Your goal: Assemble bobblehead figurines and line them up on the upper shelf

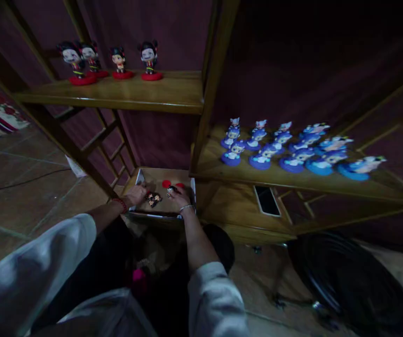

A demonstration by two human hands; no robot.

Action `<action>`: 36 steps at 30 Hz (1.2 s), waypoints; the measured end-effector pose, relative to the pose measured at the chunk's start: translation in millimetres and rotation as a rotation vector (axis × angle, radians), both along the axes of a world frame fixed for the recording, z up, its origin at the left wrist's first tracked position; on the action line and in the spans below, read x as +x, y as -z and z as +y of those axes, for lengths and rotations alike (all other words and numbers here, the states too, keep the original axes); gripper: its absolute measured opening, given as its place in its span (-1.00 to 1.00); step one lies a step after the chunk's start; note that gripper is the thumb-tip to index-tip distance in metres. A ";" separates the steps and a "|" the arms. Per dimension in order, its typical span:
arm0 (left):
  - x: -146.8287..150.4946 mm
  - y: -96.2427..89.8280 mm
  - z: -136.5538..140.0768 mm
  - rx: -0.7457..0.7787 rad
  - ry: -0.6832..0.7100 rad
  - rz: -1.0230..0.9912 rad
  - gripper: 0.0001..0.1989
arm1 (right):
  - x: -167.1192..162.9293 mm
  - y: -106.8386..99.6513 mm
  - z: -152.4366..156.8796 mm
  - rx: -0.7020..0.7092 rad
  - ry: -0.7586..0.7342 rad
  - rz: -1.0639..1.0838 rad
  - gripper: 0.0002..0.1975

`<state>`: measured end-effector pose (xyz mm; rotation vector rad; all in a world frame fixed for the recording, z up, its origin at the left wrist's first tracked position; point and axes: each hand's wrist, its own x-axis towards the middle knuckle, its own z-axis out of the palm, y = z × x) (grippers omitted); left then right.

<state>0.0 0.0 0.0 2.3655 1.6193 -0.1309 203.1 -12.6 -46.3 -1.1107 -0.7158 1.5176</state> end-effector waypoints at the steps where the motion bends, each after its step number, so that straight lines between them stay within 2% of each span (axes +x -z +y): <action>1: -0.2 -0.2 -0.1 0.002 -0.001 -0.006 -0.66 | -1.0 0.8 0.5 0.001 0.007 -0.003 -0.50; 7: 0.4 -2.7 -0.4 0.032 -0.073 -0.109 -0.67 | -3.5 4.3 2.3 -0.001 0.020 -0.023 -0.53; 15: 8.7 0.7 0.5 0.032 -0.298 -0.324 -0.67 | -1.3 0.5 0.6 -0.015 -0.002 -0.022 -0.58; 21: 14.5 6.6 -0.7 -0.013 -0.411 -0.487 -0.69 | -0.9 -3.4 -0.9 -0.024 -0.014 -0.027 -0.58; 30: 28.9 9.3 -6.6 -0.140 -0.509 -0.711 -0.78 | -0.6 -5.5 -1.1 -0.008 -0.025 -0.032 -0.58; 36: 45.0 10.0 -15.5 -0.204 -0.581 -0.865 -0.68 | 0.0 -7.8 -2.1 0.011 -0.036 -0.028 -0.57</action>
